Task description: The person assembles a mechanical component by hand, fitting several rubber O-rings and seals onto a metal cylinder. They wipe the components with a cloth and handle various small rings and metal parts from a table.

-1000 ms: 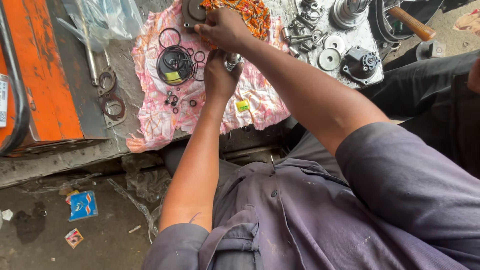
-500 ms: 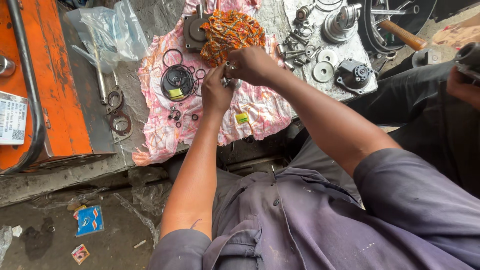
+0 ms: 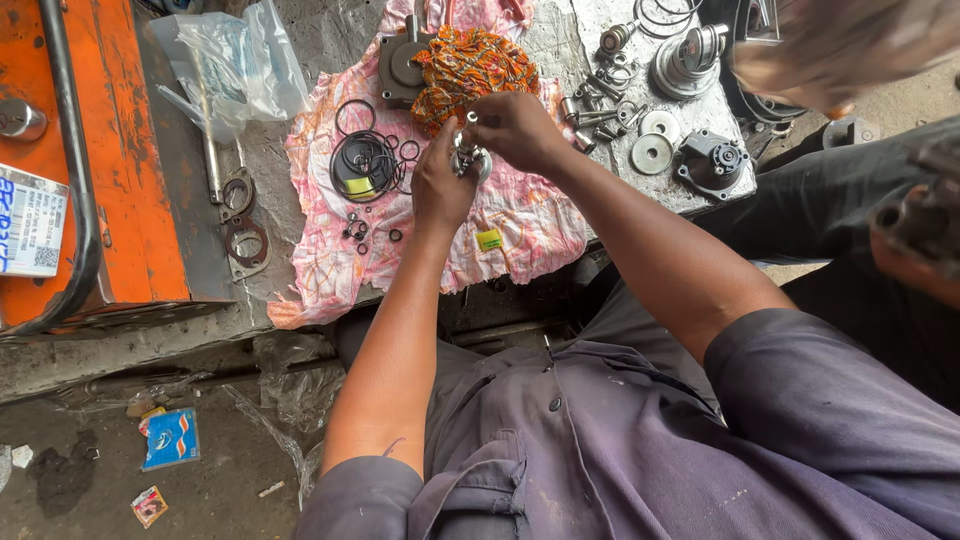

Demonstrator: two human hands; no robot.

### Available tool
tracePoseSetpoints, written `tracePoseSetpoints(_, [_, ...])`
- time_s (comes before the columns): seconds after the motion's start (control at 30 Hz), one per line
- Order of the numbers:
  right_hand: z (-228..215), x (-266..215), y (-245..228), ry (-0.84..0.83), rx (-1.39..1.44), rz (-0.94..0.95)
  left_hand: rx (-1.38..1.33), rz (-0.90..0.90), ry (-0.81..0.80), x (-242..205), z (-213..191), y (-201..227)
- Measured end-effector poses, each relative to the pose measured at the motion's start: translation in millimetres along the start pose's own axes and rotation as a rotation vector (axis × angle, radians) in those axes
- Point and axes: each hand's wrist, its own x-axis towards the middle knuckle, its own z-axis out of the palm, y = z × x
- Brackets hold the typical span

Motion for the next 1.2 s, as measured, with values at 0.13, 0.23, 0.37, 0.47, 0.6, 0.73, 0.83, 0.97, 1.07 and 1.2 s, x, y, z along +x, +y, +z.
tracePoseSetpoints(0.13, [-4.0, 5.7, 12.0, 0.043, 0.069, -0.029, -0.046, 0.093, 0.066, 3.6, -7.6, 4.7])
tracePoseSetpoints(0.23, [-7.9, 8.6, 15.0, -0.015, 0.551, 0.068, -0.079, 0.177, 0.103, 2.1, -17.3, 14.4])
tracePoseSetpoints(0.37, [-16.3, -0.9, 4.7, -0.105, 0.933, 0.223, -0.171, 0.133, 0.070, -8.6, -39.8, 41.7])
tracePoseSetpoints(0.47, [-18.0, -22.1, -8.5, -0.209, 1.095, 0.424, -0.234, 0.009, 0.002, -27.5, -57.1, 65.0])
tracePoseSetpoints(0.6, [-6.4, -48.3, -15.2, -0.322, 1.226, 0.612, -0.409, -0.142, -0.046, -54.7, -67.4, 86.1])
tracePoseSetpoints(0.73, [7.8, -77.4, -15.2, -0.411, 1.365, 0.694, -0.659, -0.081, -0.109, -80.9, -70.3, 94.0])
tracePoseSetpoints(0.83, [14.9, -101.8, -15.3, -0.349, 1.326, 0.738, -0.705, -0.119, -0.123, -96.4, -66.9, 94.3])
tracePoseSetpoints(0.97, [27.1, -121.9, -6.2, -0.282, 1.373, 0.754, -0.706, -0.236, -0.097, -112.7, -58.3, 100.8])
tracePoseSetpoints(1.07, [39.8, -141.8, -0.8, -0.246, 1.414, 0.695, -0.606, -0.264, -0.059, -121.2, -57.1, 109.8])
tracePoseSetpoints(1.2, [47.6, -152.1, -0.3, -0.208, 1.382, 0.729, -0.461, -0.208, -0.005, -130.1, -56.5, 119.4])
